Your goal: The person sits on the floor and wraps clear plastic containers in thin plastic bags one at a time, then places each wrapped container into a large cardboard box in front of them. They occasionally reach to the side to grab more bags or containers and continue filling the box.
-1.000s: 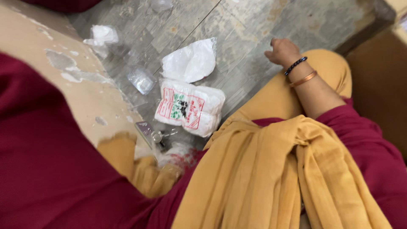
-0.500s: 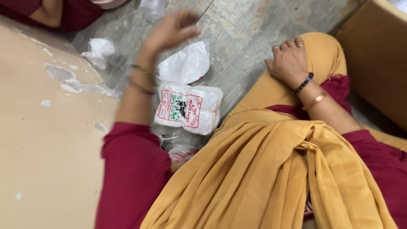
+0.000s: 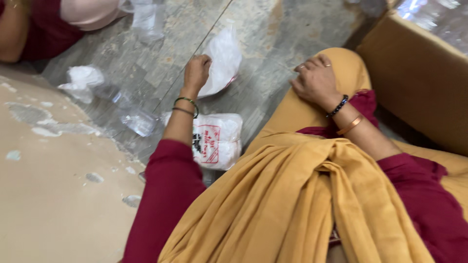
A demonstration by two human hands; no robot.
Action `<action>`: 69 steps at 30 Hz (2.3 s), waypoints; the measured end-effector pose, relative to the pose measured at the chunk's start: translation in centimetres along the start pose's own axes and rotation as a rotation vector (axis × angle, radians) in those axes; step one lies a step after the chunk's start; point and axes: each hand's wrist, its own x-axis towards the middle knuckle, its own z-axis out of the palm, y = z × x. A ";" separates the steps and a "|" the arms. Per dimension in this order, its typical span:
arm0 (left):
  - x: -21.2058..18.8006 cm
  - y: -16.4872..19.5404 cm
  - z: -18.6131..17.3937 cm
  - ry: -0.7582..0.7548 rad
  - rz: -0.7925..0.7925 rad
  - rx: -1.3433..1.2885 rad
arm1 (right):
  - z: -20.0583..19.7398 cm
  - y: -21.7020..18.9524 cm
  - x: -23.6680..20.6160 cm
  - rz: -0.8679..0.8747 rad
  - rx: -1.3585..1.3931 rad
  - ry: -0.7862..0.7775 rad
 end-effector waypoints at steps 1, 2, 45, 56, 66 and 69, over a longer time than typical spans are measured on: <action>0.9 1.6 -0.7 0.003 0.088 -0.030 | -1.0 -0.3 0.3 0.145 0.193 -0.022; 1.7 3.5 -1.5 0.004 0.164 -0.086 | -2.1 -0.6 0.5 0.292 0.389 -0.043; -2.4 16.8 11.9 -0.495 -0.713 -1.065 | -9.9 2.5 -13.3 0.449 -0.240 -0.129; -3.5 15.6 15.8 -0.681 -0.860 -1.433 | -7.8 3.5 -13.0 0.485 -0.031 0.037; -3.3 14.3 16.0 -0.466 -0.829 -1.421 | -12.5 -1.2 -14.4 0.268 0.103 0.277; -3.2 14.2 14.8 -0.583 -0.799 -1.453 | -11.8 -1.0 -15.2 0.699 0.538 0.195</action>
